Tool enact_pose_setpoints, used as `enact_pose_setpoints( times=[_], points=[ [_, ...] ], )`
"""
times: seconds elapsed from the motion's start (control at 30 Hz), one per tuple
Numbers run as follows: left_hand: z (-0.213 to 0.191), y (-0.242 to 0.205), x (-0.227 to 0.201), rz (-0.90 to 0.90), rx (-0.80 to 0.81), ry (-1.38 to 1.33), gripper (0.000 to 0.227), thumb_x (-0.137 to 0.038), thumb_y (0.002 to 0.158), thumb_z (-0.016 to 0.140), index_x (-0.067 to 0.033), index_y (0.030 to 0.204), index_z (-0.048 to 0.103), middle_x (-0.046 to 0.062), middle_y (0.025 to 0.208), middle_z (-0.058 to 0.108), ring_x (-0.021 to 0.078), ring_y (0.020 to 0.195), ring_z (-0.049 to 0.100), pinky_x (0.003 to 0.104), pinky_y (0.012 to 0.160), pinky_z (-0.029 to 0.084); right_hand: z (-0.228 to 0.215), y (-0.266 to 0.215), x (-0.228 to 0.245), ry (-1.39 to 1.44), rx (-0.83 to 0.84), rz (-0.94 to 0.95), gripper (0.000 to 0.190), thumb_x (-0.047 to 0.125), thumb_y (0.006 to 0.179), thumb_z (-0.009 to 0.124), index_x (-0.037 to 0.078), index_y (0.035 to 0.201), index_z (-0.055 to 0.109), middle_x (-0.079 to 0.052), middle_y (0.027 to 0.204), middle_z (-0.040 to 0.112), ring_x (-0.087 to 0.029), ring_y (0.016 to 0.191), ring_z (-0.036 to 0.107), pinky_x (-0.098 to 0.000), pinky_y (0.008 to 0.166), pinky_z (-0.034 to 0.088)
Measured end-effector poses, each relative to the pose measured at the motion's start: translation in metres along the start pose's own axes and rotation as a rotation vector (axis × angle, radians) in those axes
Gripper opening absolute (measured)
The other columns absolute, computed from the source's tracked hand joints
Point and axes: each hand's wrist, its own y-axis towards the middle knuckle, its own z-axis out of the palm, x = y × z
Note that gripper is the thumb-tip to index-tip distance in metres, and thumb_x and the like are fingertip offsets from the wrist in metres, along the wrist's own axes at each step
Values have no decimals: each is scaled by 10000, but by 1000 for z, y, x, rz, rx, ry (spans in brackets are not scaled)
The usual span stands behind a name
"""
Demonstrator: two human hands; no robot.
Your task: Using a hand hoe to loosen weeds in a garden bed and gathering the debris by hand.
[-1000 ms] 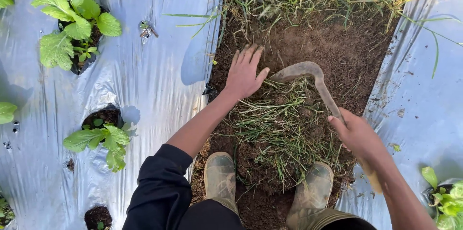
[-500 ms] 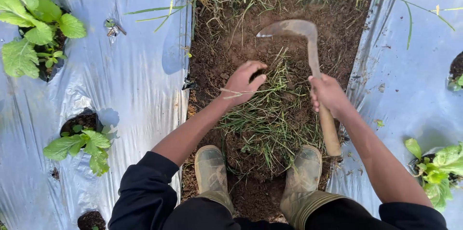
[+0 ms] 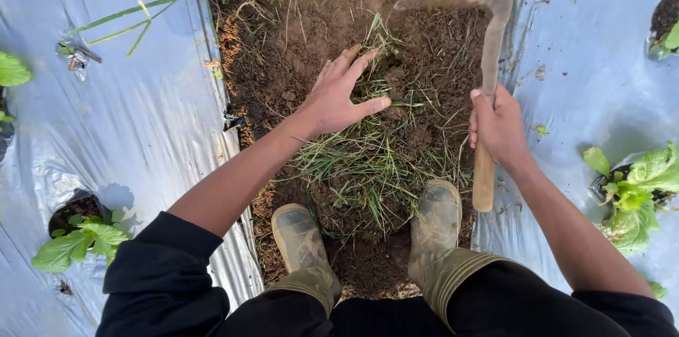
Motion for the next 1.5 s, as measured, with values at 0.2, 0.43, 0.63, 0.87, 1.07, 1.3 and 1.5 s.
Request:
enact_pose_setpoints(
  times=[0.2, 0.43, 0.63, 0.87, 1.07, 1.3, 1.5],
  points=[
    [-11, 9, -29, -48, 293, 306, 1070, -791, 844, 649, -166, 1638, 297, 232, 1716, 166, 427, 1587, 167, 594, 1287, 117, -3, -3, -9, 172, 51, 169, 223, 202, 1120, 452, 0, 1174, 530, -2, 556, 471, -134, 412, 504, -300, 367, 477],
    [72, -20, -47, 274, 297, 986, 1494, -1077, 611, 557, -176, 1671, 10, 245, 1688, -122, 418, 1538, -121, 746, 1202, 2, -14, 8, 0, 6, 89, 216, 231, 235, 1161, 465, 140, 974, 369, -37, 616, 472, -135, 446, 454, -284, 407, 433],
    [185, -85, 21, 725, 432, 1034, 1401, -1049, 617, 493, -269, 1686, 33, 139, 1756, -73, 373, 1611, -66, 651, 1270, -11, -14, 13, 2, 2, 95, 237, 214, 225, 1174, 455, 139, 999, 366, -43, 616, 466, -136, 442, 446, -287, 403, 437],
    [187, -80, 71, 910, 493, 984, 974, -289, 779, 764, -250, 1615, 266, 106, 1750, 158, 363, 1613, 9, 643, 1287, 15, -2, 19, 26, 47, 112, 101, 288, 214, 1217, 454, 113, 955, 386, -64, 603, 441, -149, 425, 454, -290, 387, 434],
    [140, -73, 76, 845, 550, 1336, 1171, -204, 660, 887, -366, 1611, 224, 19, 1784, 84, 306, 1639, 1, 658, 1271, -23, 18, 47, 32, -280, 318, 222, 344, 77, 1073, 338, 107, 753, 460, -37, 642, 472, -138, 551, 508, -278, 536, 502],
    [148, -135, 22, 346, 195, 889, 431, -370, 989, 633, -209, 1388, 661, 46, 1744, 262, 323, 1619, 106, 596, 1306, 71, 26, -31, 82, -432, 320, 271, 289, 308, 1188, 402, 39, 1158, 504, -83, 676, 537, -187, 461, 499, -362, 399, 477],
    [149, -222, -43, -246, 257, 615, 639, -476, 948, 690, -187, 1481, 487, 138, 1651, 278, 370, 1556, 201, 582, 1272, 137, 22, -117, 65, -494, 328, 152, 401, 182, 1194, 395, -145, 1402, 497, -199, 792, 574, -216, 592, 551, -346, 540, 486]
  ],
)
